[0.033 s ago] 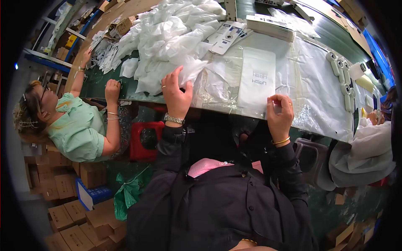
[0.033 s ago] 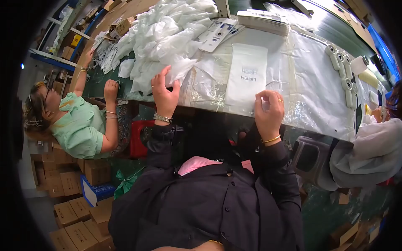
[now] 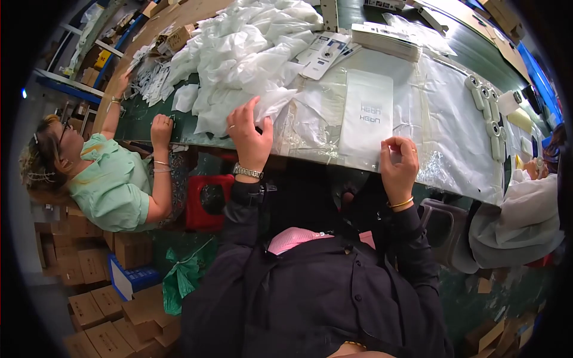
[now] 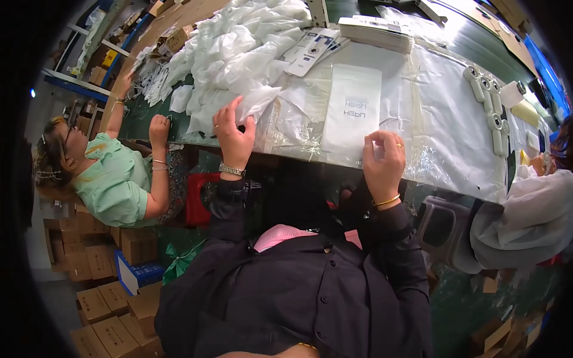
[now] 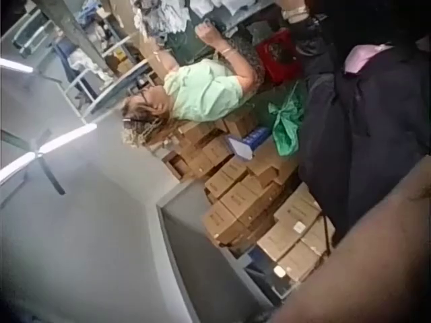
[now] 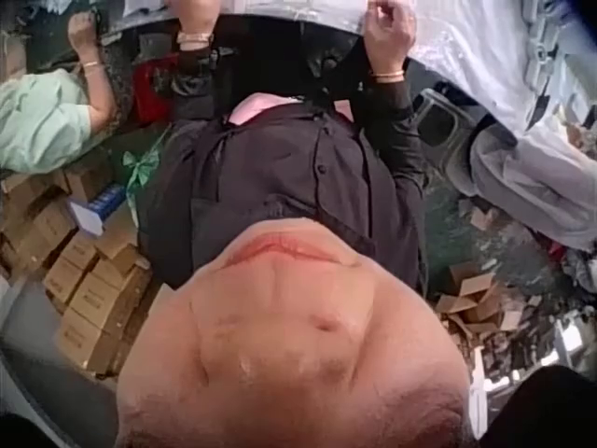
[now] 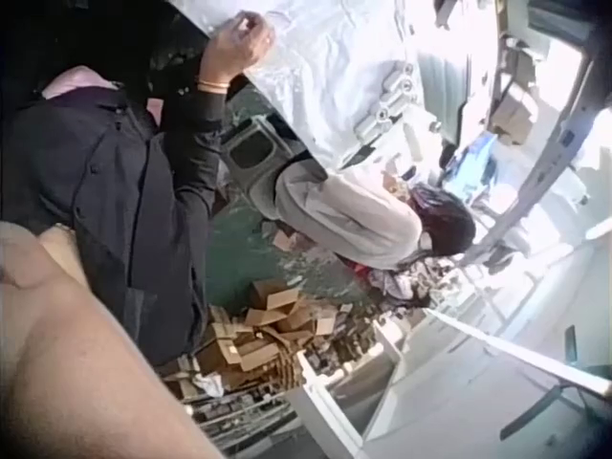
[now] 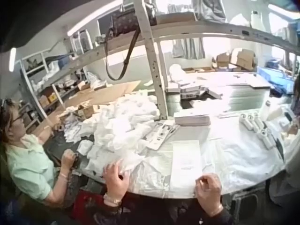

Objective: Packaging small circular items into white paper bags at a production workbench.

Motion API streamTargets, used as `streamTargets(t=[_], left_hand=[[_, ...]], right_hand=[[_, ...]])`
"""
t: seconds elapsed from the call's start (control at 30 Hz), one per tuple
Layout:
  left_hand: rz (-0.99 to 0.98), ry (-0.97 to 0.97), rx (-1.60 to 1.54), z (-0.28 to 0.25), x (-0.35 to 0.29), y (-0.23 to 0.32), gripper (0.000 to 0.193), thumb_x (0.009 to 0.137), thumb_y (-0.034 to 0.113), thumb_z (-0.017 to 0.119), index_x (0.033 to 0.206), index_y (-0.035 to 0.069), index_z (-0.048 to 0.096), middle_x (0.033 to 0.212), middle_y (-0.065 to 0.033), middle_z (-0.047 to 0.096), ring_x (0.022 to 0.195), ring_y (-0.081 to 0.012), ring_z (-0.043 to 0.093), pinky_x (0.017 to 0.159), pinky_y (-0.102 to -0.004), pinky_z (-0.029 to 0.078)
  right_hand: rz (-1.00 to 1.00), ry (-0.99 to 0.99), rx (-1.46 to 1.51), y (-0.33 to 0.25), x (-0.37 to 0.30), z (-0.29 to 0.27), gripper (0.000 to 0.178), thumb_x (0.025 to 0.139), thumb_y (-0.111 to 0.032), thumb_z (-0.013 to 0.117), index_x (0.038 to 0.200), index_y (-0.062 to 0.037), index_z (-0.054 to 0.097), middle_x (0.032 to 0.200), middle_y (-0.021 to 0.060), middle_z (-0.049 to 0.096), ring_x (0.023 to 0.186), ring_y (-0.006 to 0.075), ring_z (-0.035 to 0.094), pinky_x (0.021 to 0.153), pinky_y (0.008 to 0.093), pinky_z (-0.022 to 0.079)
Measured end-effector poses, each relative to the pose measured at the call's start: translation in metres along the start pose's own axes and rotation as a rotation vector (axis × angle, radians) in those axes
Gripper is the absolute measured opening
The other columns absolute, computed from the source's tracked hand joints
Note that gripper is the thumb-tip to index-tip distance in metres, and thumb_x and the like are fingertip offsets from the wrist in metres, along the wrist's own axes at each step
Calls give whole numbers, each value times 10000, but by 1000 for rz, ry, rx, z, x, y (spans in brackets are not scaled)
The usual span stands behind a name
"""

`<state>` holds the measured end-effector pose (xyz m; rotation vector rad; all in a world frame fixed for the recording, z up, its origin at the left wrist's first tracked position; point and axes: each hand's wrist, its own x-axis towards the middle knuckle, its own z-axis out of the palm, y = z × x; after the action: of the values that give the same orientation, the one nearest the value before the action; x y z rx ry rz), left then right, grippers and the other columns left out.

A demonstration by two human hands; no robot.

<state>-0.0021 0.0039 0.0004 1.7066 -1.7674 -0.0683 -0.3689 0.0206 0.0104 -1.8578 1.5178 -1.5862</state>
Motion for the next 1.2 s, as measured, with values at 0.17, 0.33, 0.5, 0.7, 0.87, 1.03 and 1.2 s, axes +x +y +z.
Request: streamTargets(t=[0.17, 0.33, 0.5, 0.7, 0.87, 1.03, 1.2], left_hand=[[-196, 70, 422, -9, 9, 17, 1054, 875, 717, 743, 1722, 385, 210, 1759, -177, 158, 1602, -565, 70, 1144, -855, 206], [-267, -40, 434, -7, 29, -5, 1058, 847, 829, 670, 1714, 443, 200, 1774, -177, 96, 1578, -623, 39, 1098, -907, 193], [-262, -93, 458, -9, 48, -19, 1058, 828, 838, 680, 1703, 475, 207, 1780, -158, 99, 1579, -620, 44, 1095, -913, 192], [-256, -118, 476, -10, 66, -36, 1035, 812, 844, 688, 1682, 530, 224, 1780, -149, 110, 1574, -626, 65, 1082, -918, 203], [-241, -130, 524, -14, 82, -49, 1011, 830, 788, 734, 1677, 527, 248, 1772, -165, 162, 1564, -636, 103, 1065, -912, 246], [-239, -179, 535, -21, 93, -64, 1024, 811, 787, 755, 1671, 534, 259, 1768, -170, 179, 1567, -635, 94, 1068, -910, 243], [-232, -225, 488, -27, 105, -76, 1064, 749, 836, 762, 1652, 583, 258, 1789, -119, 140, 1586, -613, 53, 1078, -927, 187]], right_hand=[[-25, -17, -31, -1, 3, -3, 106, 907, 12, 770, 960, -10, 681, 942, 94, 664, 850, 218, 647, 783, 322, 533], [-48, -7, -47, -1, 3, 0, 116, 893, 22, 773, 956, -8, 680, 944, 99, 669, 852, 230, 648, 781, 328, 534], [-75, -13, -61, -1, 4, -1, 121, 886, 26, 773, 955, -9, 680, 942, 102, 673, 858, 239, 651, 782, 334, 535], [-78, -6, -63, -1, 4, -1, 120, 887, 24, 771, 950, -12, 676, 932, 101, 674, 858, 242, 652, 782, 339, 534], [-77, 0, -64, -1, 3, -1, 119, 889, 19, 771, 947, -12, 673, 925, 98, 671, 855, 242, 650, 779, 338, 531], [-87, 2, -71, -1, 3, 0, 120, 888, 17, 772, 948, -11, 671, 924, 94, 670, 856, 240, 649, 777, 336, 530], [-56, 11, -54, -3, 3, 0, 133, 862, 10, 764, 924, -39, 657, 893, 99, 680, 887, 314, 656, 840, 413, 517]])
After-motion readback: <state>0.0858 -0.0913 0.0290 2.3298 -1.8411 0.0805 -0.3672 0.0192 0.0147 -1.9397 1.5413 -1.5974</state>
